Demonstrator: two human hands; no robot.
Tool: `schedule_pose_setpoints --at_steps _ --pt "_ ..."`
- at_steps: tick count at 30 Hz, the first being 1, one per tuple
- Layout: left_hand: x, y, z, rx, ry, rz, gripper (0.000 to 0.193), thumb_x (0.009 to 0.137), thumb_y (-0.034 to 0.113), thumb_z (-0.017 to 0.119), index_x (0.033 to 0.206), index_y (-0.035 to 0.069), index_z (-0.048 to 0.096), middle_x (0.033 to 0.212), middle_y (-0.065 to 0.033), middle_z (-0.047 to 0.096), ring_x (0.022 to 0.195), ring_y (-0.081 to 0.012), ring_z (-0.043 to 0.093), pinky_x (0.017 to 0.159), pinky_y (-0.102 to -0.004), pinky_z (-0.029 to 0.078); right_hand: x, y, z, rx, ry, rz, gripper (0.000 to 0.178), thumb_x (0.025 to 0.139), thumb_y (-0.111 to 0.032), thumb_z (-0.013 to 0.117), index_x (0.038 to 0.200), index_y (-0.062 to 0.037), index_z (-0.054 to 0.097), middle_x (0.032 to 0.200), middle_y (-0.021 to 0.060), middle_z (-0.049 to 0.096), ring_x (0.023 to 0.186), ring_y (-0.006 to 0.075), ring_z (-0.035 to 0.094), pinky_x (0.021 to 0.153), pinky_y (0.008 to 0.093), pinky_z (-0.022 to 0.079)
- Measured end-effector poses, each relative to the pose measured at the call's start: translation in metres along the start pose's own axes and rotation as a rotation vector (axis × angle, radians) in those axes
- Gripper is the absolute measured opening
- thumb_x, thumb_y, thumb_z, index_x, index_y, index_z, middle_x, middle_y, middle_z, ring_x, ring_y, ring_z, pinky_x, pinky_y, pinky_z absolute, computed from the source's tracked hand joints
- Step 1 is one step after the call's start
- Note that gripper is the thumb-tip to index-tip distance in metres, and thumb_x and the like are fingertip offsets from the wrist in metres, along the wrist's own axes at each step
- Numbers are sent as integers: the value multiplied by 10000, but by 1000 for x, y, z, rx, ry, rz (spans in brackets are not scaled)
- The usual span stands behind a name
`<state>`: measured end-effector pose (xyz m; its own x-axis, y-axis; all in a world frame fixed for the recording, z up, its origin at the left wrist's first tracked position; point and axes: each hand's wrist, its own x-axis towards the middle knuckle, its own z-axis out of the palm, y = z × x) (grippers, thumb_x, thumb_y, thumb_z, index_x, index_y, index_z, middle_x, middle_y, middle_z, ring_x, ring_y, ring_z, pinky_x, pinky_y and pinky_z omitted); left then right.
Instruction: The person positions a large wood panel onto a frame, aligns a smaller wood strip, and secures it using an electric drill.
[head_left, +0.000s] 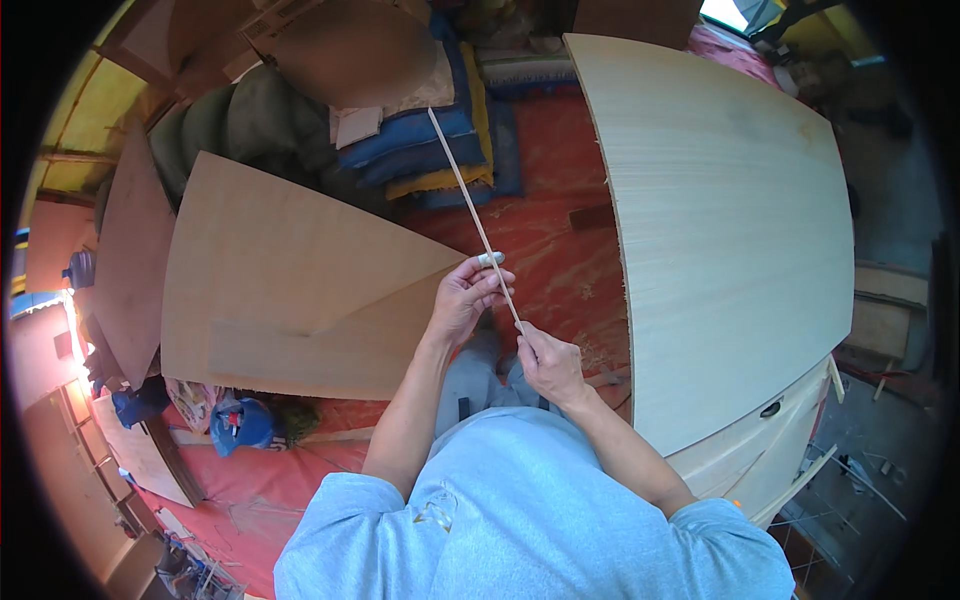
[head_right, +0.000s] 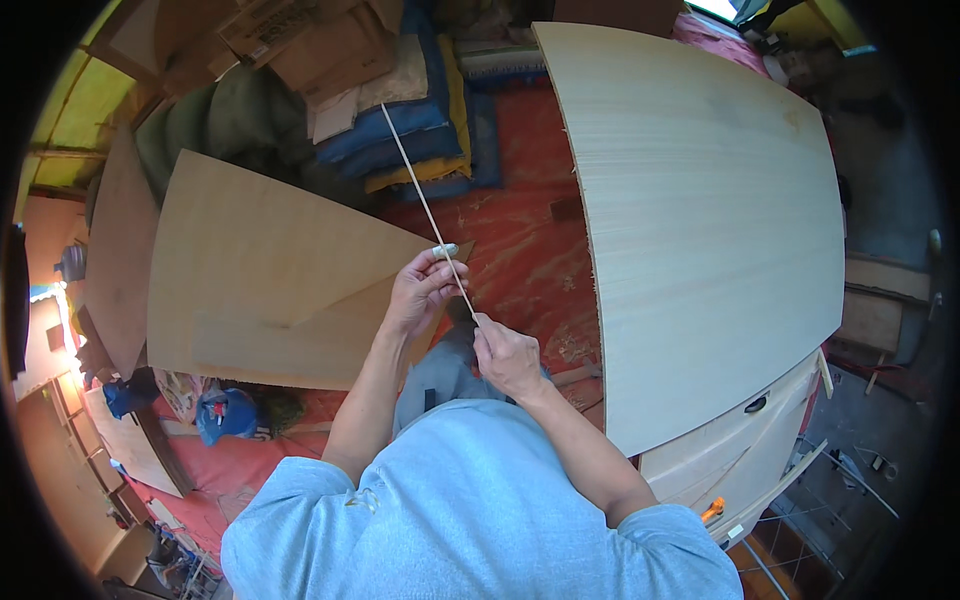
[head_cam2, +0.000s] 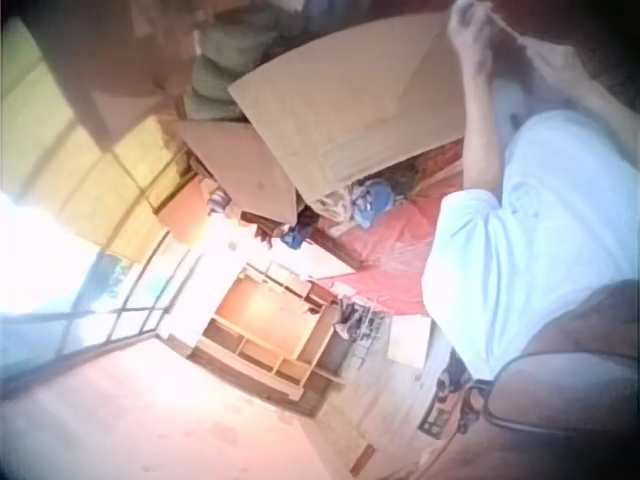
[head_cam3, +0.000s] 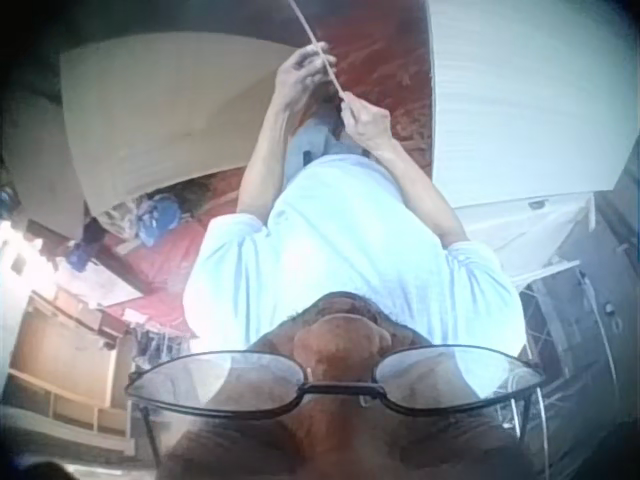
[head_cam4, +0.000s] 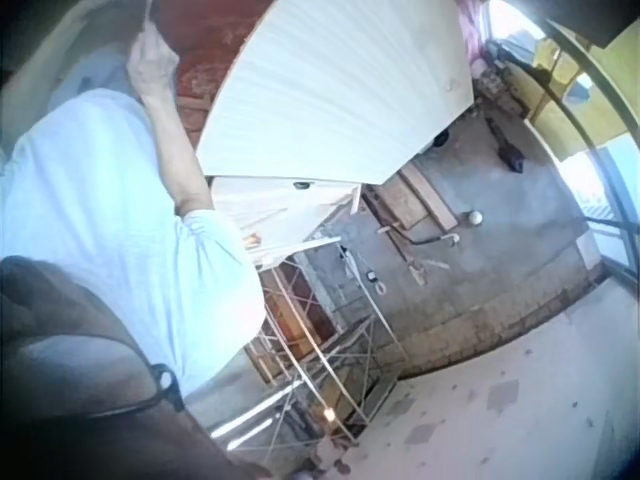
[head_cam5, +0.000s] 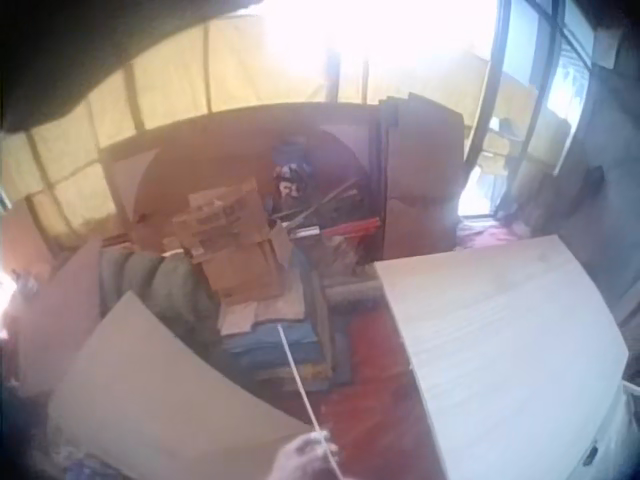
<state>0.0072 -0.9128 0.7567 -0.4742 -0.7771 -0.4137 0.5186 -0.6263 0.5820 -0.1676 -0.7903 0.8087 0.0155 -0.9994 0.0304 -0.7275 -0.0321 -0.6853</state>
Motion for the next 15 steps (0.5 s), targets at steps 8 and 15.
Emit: schedule_pose_setpoints --at_steps 8,15 --pt "-38 -11 63 158 -97 -7 495 1034 130 711 1482 6 539 1311 -175 695 1106 -244 735 924 -360 636 -70 -4 -26 -277 174 -25 425 966 -153 661 1372 -30 639 767 103 693 631 285 715 532 420 572" --pt "-97 -72 77 499 -117 -87 445 1056 135 687 1466 8 568 1168 -127 740 949 -170 743 816 -314 651 -178 -12 -41 -72 8 287 576 1000 -288 685 1508 -68 528 888 165 726 784 373 753 683 517 615"
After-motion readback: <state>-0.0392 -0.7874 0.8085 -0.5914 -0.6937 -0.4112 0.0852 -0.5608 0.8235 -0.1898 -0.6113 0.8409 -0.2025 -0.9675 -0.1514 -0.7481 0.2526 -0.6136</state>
